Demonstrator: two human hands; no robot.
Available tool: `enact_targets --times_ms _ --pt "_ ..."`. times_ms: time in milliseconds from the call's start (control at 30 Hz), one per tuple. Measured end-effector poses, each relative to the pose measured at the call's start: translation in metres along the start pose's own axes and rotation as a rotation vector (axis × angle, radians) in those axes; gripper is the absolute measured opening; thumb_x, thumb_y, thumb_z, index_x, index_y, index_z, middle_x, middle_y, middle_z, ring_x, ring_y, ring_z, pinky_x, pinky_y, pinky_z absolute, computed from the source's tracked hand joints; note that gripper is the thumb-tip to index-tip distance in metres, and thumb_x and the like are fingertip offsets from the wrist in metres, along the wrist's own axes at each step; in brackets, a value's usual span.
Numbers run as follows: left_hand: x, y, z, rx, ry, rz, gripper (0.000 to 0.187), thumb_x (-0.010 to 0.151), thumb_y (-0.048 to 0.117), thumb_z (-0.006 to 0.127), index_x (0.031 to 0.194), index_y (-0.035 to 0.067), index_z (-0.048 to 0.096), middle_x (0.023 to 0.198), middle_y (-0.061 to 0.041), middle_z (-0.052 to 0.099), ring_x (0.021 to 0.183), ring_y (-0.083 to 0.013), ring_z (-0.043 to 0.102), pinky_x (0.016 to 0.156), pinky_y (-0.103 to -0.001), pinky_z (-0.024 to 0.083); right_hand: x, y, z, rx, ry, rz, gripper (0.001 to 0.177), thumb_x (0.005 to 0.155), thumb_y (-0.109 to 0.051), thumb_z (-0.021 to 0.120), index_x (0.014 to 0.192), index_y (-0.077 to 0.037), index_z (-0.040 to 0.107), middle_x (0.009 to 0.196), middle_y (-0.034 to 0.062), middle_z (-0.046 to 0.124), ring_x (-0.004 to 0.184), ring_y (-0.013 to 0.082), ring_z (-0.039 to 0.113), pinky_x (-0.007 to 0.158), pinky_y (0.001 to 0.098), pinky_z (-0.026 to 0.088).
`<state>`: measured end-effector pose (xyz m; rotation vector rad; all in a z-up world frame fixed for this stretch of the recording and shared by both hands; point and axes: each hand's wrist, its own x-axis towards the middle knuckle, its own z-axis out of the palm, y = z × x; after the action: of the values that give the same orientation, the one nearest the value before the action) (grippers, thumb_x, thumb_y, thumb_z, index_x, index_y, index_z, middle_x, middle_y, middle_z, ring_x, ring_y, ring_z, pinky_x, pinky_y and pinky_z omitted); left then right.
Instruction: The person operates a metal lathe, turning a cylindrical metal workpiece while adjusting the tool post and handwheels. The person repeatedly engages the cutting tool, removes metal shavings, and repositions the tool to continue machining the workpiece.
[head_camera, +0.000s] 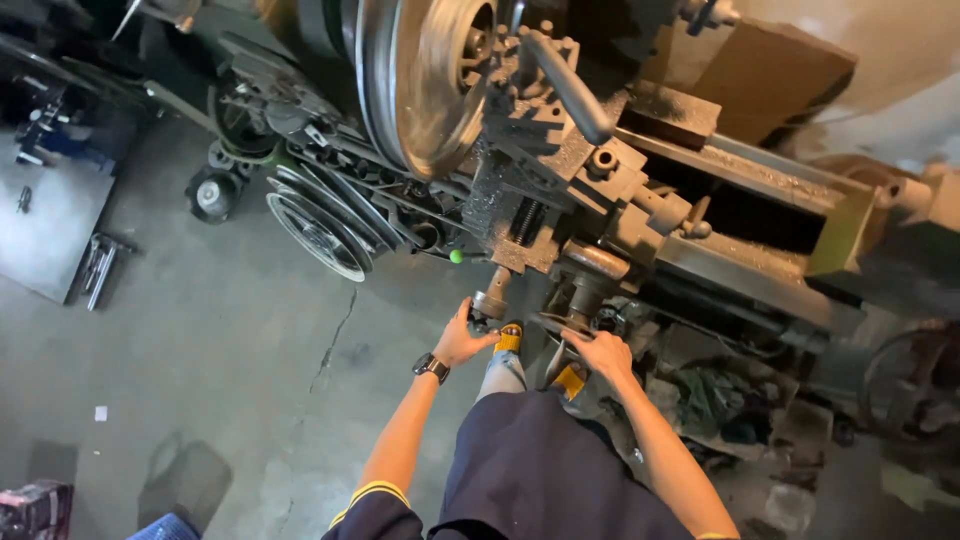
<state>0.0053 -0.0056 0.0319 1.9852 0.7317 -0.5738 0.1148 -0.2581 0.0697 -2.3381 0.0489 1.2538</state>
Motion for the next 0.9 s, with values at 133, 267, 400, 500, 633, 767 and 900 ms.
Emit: enact_targets --times_ms 133,267,400,500,633,767,900 --pt "0.007 -0.005 0.001 0.034 -0.009 0.002 0.112 0.063 0.058 0.075 0.143 0.008 0.016 0.136 -0.024 0.036 0.127 -0.0342 0.038 0.106 -0.04 0.037 0.036 0.021 0.021 -0.061 0.02 0.023 0.095 0.066 -0.077 0.052 0.114 0.004 0.062 0.113 0.0264 0.06 0.108 0.0405 0.055 0.082 0.0416 0.05" --pt "0.01 -0.008 0.001 0.011 -0.013 0.028 0.109 0.065 0.054 0.076 0.143 0.005 0.016 0.135 -0.025 0.037 0.127 -0.0351 0.038 0.105 -0.041 0.038 0.026 0.008 0.015 -0.092 0.016 0.022 0.096 0.067 -0.077 0.049 0.115 0.005 0.06 0.112 0.0274 0.059 0.106 0.0403 0.057 0.078 0.0416 0.051" --pt "0.006 0.0 -0.003 -0.005 -0.014 0.053 0.108 0.065 0.049 0.077 0.141 0.001 0.017 0.134 -0.028 0.038 0.125 -0.0378 0.039 0.104 -0.043 0.039 0.01 -0.009 0.006 -0.137 0.028 0.004 0.086 0.074 -0.069 0.048 0.115 0.005 0.06 0.11 0.0273 0.06 0.102 0.0387 0.059 0.075 0.0379 0.052" --pt "0.006 0.001 -0.003 -0.003 -0.016 0.06 0.106 0.066 0.048 0.077 0.141 0.001 0.018 0.133 -0.029 0.038 0.124 -0.0384 0.04 0.103 -0.044 0.039 0.018 -0.005 0.011 -0.185 0.022 -0.005 0.085 0.072 -0.073 0.046 0.106 0.003 0.065 0.103 0.024 0.063 0.1 0.0382 0.06 0.077 0.0409 0.051" --pt "0.004 -0.002 -0.005 0.021 -0.024 0.057 0.107 0.065 0.05 0.077 0.141 0.002 0.017 0.133 -0.028 0.039 0.124 -0.0379 0.04 0.103 -0.042 0.04 0.012 -0.017 0.009 -0.24 0.021 0.001 0.084 0.072 -0.073 0.045 0.103 0.002 0.065 0.105 0.0234 0.063 0.102 0.0375 0.06 0.079 0.0417 0.05" --pt "0.007 -0.003 -0.005 0.019 -0.012 0.068 0.104 0.066 0.047 0.077 0.139 0.003 0.019 0.131 -0.027 0.042 0.123 -0.0385 0.042 0.102 -0.044 0.041 0.011 -0.023 0.01 -0.27 0.024 0.009 0.08 0.073 -0.071 0.044 0.101 0.001 0.065 0.105 0.0229 0.063 0.102 0.0371 0.06 0.081 0.0426 0.049" --pt "0.015 -0.014 -0.002 0.0 -0.04 0.092 0.104 0.066 0.048 0.077 0.14 0.004 0.018 0.132 -0.027 0.041 0.122 -0.0394 0.041 0.103 -0.046 0.04 0.021 -0.021 0.015 -0.302 0.02 0.007 0.081 0.073 -0.072 0.041 0.101 0.0 0.064 0.104 0.0219 0.063 0.102 0.0373 0.06 0.08 0.0426 0.049"
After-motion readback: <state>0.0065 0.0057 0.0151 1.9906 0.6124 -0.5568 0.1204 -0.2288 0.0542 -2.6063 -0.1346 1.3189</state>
